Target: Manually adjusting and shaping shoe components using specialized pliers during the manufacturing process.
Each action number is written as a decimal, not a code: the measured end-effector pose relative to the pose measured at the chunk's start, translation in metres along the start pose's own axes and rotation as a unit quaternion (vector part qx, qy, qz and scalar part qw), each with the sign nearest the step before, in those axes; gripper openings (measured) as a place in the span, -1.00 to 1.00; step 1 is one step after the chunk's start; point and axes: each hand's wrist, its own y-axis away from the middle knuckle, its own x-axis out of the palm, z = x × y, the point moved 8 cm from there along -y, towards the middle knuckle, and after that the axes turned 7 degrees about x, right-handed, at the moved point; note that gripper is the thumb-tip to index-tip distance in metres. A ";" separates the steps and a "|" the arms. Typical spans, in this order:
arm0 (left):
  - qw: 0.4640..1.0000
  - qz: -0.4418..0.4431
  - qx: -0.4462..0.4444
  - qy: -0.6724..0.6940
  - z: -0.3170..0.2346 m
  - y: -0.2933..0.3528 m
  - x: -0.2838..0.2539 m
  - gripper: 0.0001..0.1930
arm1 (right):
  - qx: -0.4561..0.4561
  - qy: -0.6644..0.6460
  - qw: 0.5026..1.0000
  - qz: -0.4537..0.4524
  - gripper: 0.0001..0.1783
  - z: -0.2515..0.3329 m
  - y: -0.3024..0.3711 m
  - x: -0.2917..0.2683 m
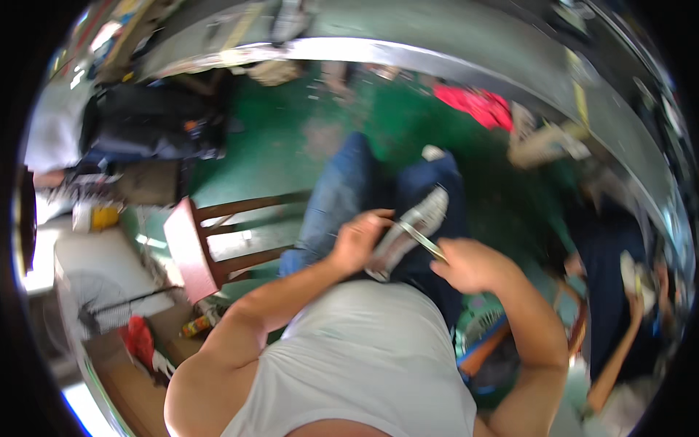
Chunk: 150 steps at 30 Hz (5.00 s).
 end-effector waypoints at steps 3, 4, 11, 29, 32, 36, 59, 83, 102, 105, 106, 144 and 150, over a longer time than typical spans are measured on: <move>0.973 0.126 -0.141 0.135 0.068 0.006 0.038 -0.30 | -0.003 0.042 0.993 -0.110 -0.71 -0.006 0.002 0.014; 0.948 0.144 -0.192 0.208 0.050 0.008 0.044 -0.27 | -0.008 0.026 0.991 -0.129 -0.74 -0.009 0.001 0.023; 0.980 0.187 -0.026 -0.063 0.031 -0.016 0.037 -0.26 | 0.013 -0.163 0.979 -0.125 -0.74 -0.037 -0.005 0.061; 0.957 0.179 0.132 -0.184 -0.001 -0.032 0.036 -0.42 | 0.022 -0.532 0.841 -0.091 -0.73 -0.045 -0.041 0.093; 0.946 0.219 0.106 -0.216 -0.019 -0.030 0.042 -0.45 | 0.051 -0.569 0.820 0.033 -0.75 -0.060 -0.020 0.082; 0.928 0.217 0.097 -0.287 -0.026 -0.034 0.043 -0.46 | 0.075 -0.533 0.842 0.028 -0.69 -0.062 -0.001 0.054; 0.959 0.183 -0.031 -0.212 0.011 -0.016 0.040 -0.21 | -0.093 -0.111 0.941 -0.306 -0.54 -0.011 -0.006 0.007; 0.981 -0.001 -0.005 0.195 -0.211 -0.256 -0.076 -0.26 | 0.019 -0.623 0.769 -0.142 -0.49 -0.123 -0.042 0.083; 0.543 -0.163 0.394 -0.723 -0.245 -0.546 -0.145 -0.67 | 0.053 -0.690 0.721 -0.045 -0.33 -0.137 -0.053 0.069; 0.674 0.039 -0.203 -0.709 -0.189 -0.536 -0.285 -0.54 | 0.030 -0.679 0.733 -0.036 -0.35 -0.134 -0.059 0.070; 0.675 0.032 -0.202 -0.709 -0.183 -0.524 -0.310 -0.54 | 0.026 -0.675 0.737 -0.038 -0.35 -0.133 -0.059 0.072; 0.984 0.116 0.046 0.126 -0.021 -0.092 -0.030 -0.56 | -0.105 -0.151 0.912 -0.368 -0.76 0.005 -0.057 0.011; 0.976 0.093 -0.064 0.185 -0.020 -0.087 -0.020 -0.52 | -0.111 -0.146 0.921 -0.344 -0.72 0.011 -0.042 0.001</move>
